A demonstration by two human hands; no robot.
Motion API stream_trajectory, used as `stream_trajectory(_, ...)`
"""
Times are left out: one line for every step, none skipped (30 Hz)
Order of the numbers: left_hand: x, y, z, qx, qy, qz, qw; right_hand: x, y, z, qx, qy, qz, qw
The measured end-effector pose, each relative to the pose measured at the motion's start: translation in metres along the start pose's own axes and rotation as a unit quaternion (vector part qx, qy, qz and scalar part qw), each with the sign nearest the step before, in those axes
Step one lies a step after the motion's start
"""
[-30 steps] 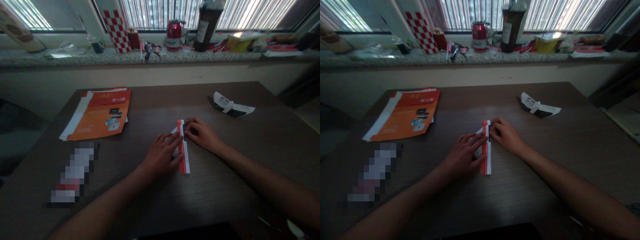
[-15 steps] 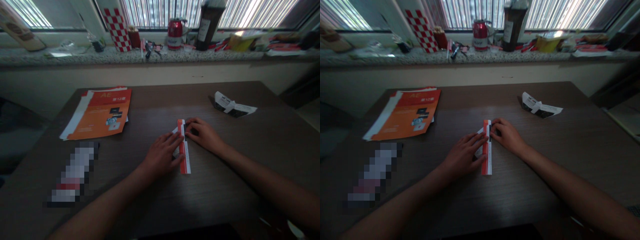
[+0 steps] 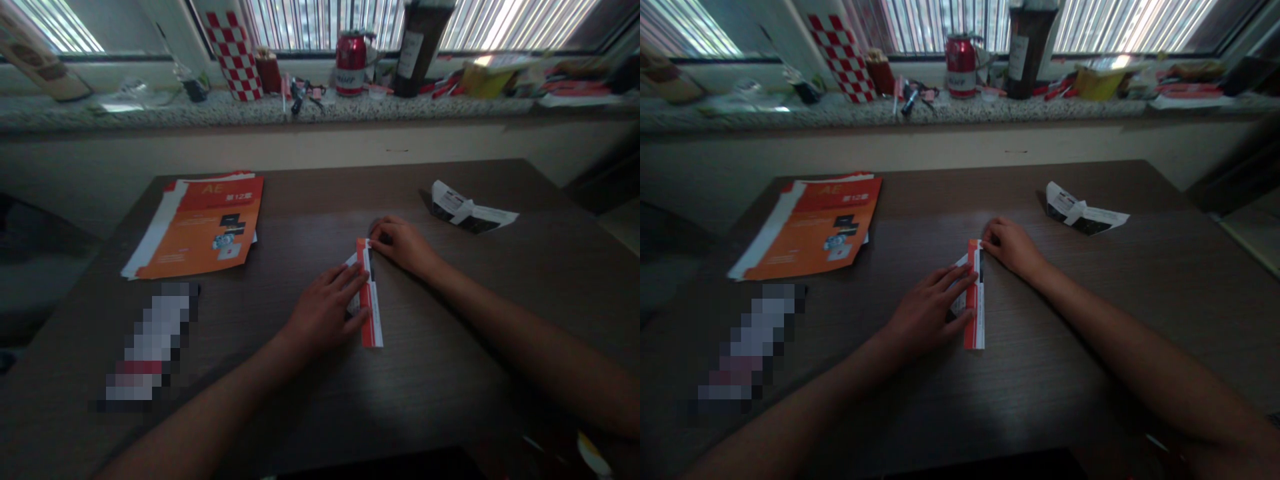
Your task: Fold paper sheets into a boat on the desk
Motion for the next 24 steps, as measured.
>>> stream_trajectory(0.0,0.0,0.0,-0.001,0.0,-0.001,1.0,0.0,-0.001,0.003,0.002,0.002,-0.008,1.0)
stream_trajectory(0.0,0.0,0.0,-0.003,0.0,-0.002,1.0,-0.001,-0.002,0.006,0.003,0.002,-0.015,1.0)
stream_trajectory(0.0,0.0,0.0,-0.004,0.0,-0.002,1.0,-0.001,-0.003,0.008,0.003,0.001,-0.021,1.0)
stream_trajectory(0.0,0.0,0.0,-0.004,0.0,-0.002,1.0,0.0,-0.003,0.01,0.004,-0.001,-0.025,1.0)
stream_trajectory(0.0,0.0,0.0,-0.004,0.001,-0.003,1.0,0.0,-0.004,0.012,0.005,-0.004,-0.027,1.0)
stream_trajectory(0.0,0.0,0.0,-0.004,0.003,-0.004,1.0,0.0,-0.004,0.013,0.007,-0.006,-0.029,1.0)
stream_trajectory(0.0,0.0,0.0,-0.004,0.005,-0.006,1.0,0.0,-0.004,0.014,0.009,-0.008,-0.031,0.999)
stream_trajectory(0.0,0.0,0.0,-0.003,0.006,-0.007,1.0,0.0,-0.005,0.015,0.01,-0.009,-0.031,0.999)
stream_trajectory(-0.001,0.0,0.0,-0.004,0.005,-0.009,1.0,-0.001,-0.005,0.015,0.01,-0.009,-0.031,0.999)
stream_trajectory(-0.001,0.0,0.0,-0.003,0.005,-0.01,1.0,-0.002,-0.006,0.015,0.01,-0.008,-0.029,0.999)
stream_trajectory(-0.001,0.0,0.0,-0.003,0.003,-0.011,1.0,-0.003,-0.006,0.014,0.011,-0.008,-0.025,1.0)
stream_trajectory(-0.001,0.001,0.0,-0.003,0.0,-0.011,1.0,-0.005,-0.007,0.013,0.013,-0.009,-0.017,1.0)
stream_trajectory(-0.001,0.001,0.0,-0.002,-0.003,-0.011,1.0,-0.006,-0.007,0.012,0.015,-0.008,-0.007,1.0)
stream_trajectory(0.0,0.001,0.0,-0.003,-0.006,-0.011,1.0,-0.008,-0.007,0.01,0.017,-0.007,0.004,1.0)
stream_trajectory(0.0,0.0,0.0,-0.002,-0.007,-0.01,1.0,-0.009,-0.006,0.008,0.016,-0.004,0.015,1.0)
stream_trajectory(0.0,0.0,0.0,-0.003,-0.009,-0.009,1.0,-0.01,-0.006,0.005,0.013,0.004,0.024,1.0)
stream_trajectory(0.0,0.0,0.0,-0.004,-0.011,-0.008,1.0,-0.01,-0.004,0.003,0.008,0.014,0.031,0.999)
stream_trajectory(0.0,0.0,0.0,-0.004,-0.012,-0.006,1.0,-0.01,-0.003,0.001,0.002,0.025,0.035,0.999)
stream_trajectory(0.0,-0.001,0.0,-0.004,-0.013,-0.005,1.0,-0.009,-0.001,-0.002,-0.003,0.034,0.039,0.999)
stream_trajectory(0.001,-0.001,0.0,-0.004,-0.013,-0.003,1.0,-0.008,0.0,-0.003,-0.008,0.042,0.04,0.998)
stream_trajectory(0.001,-0.001,0.0,-0.004,-0.012,-0.002,1.0,-0.007,0.001,-0.005,-0.012,0.046,0.039,0.998)
stream_trajectory(0.001,-0.001,0.0,-0.005,-0.012,-0.002,1.0,-0.006,0.002,-0.005,-0.014,0.045,0.036,0.998)
stream_trajectory(0.001,-0.001,0.0,-0.006,-0.011,-0.002,1.0,-0.005,0.002,-0.006,-0.015,0.044,0.033,0.998)
stream_trajectory(0.001,-0.001,0.0,-0.007,-0.011,-0.003,1.0,-0.004,0.002,-0.006,-0.015,0.042,0.03,0.999)
Point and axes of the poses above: each hand's wrist, its own z-axis towards the middle knuckle, its own x-axis out of the palm, y = z × x, the point moved 2 cm from there along z, towards the middle knuckle, and after that the axes turned 13 degrees about z, right-handed, at the moved point
